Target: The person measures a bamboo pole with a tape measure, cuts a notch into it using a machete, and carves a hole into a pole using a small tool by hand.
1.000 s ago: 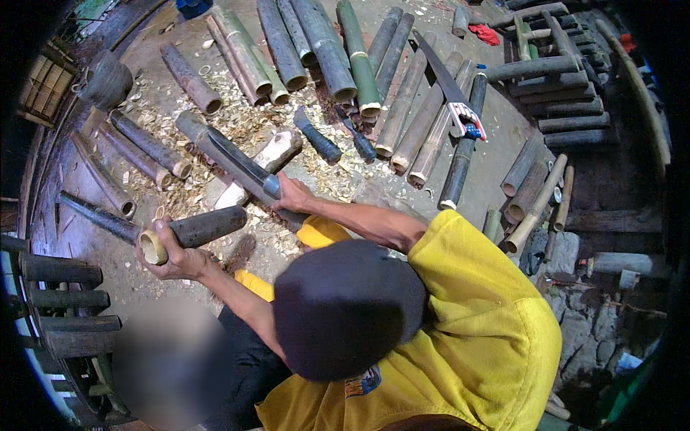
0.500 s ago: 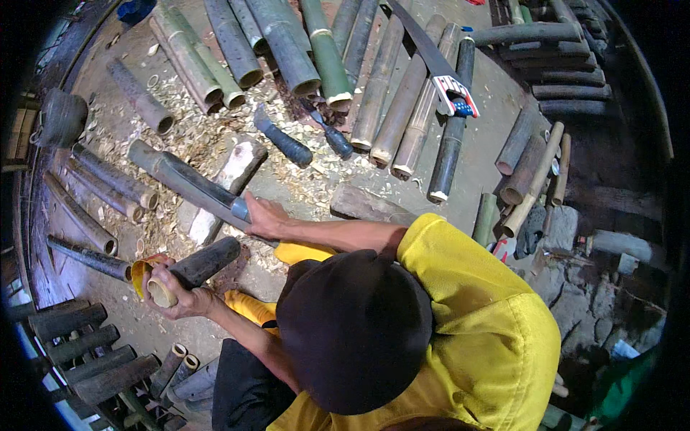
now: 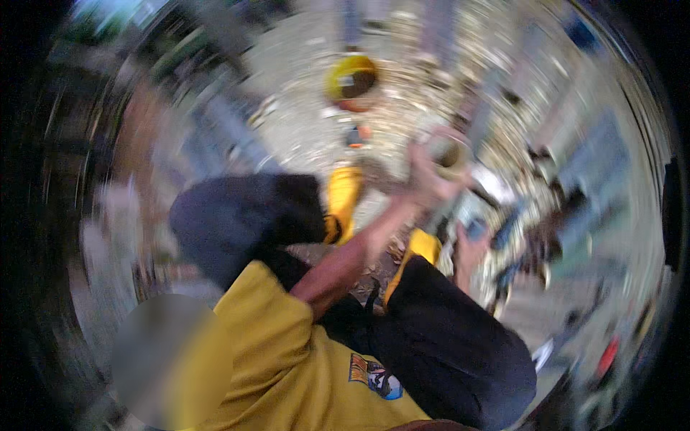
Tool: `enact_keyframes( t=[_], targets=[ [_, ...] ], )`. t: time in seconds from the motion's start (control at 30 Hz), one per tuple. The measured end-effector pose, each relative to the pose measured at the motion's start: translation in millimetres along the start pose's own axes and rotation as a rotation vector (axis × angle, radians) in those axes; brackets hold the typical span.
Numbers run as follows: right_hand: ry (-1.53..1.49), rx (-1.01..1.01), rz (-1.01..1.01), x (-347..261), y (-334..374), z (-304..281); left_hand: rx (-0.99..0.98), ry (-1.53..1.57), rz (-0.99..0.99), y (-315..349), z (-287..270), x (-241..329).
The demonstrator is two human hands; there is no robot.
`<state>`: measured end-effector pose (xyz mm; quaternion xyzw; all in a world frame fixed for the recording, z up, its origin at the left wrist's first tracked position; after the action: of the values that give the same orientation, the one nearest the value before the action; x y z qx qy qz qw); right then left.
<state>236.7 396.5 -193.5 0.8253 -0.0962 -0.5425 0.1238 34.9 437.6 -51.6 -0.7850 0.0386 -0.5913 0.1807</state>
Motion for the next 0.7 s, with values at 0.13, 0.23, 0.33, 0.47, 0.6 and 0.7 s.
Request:
enact_keyframes(
  t=[0.13, 0.23, 0.33, 0.47, 0.6, 0.7],
  targets=[
    [-0.216, 0.07, -0.209, 87.2, -15.8, -36.6, 0.14, 0.132, 0.054, 5.1, -4.6, 32.9],
    [-0.228, 0.032, -0.27, 97.4, -15.1, -54.9, 0.229, 0.161, 0.109, 22.8, -13.9, 46.2],
    [-0.137, -0.048, 0.005, 109.5, -13.3, -62.9, 0.28, 0.138, 0.123, 28.2, -3.0, 48.6],
    [0.295, -0.013, 0.079, 77.6, 6.1, -69.6, 0.263, 0.21, 0.11, 22.3, 10.4, 53.5],
    [0.185, -0.029, 0.043, 88.7, -17.6, -70.6, 0.294, 0.255, 0.224, 23.3, 0.9, 84.4],
    [0.103, -0.046, 0.012, 84.6, -20.8, -60.0, 0.282, 0.286, 0.233, 27.2, -10.3, 87.8]
  ],
)
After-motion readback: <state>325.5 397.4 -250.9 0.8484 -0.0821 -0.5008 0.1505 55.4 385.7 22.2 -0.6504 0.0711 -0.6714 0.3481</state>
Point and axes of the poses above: each hand's wrist, its own y-axis away from the middle knuckle, its own z-axis out of the palm, x = y × z, the point moved 9 cm from there along -y, towards the middle knuckle, and after that the axes turned 6 degrees about -x, right-handed, at the moved point
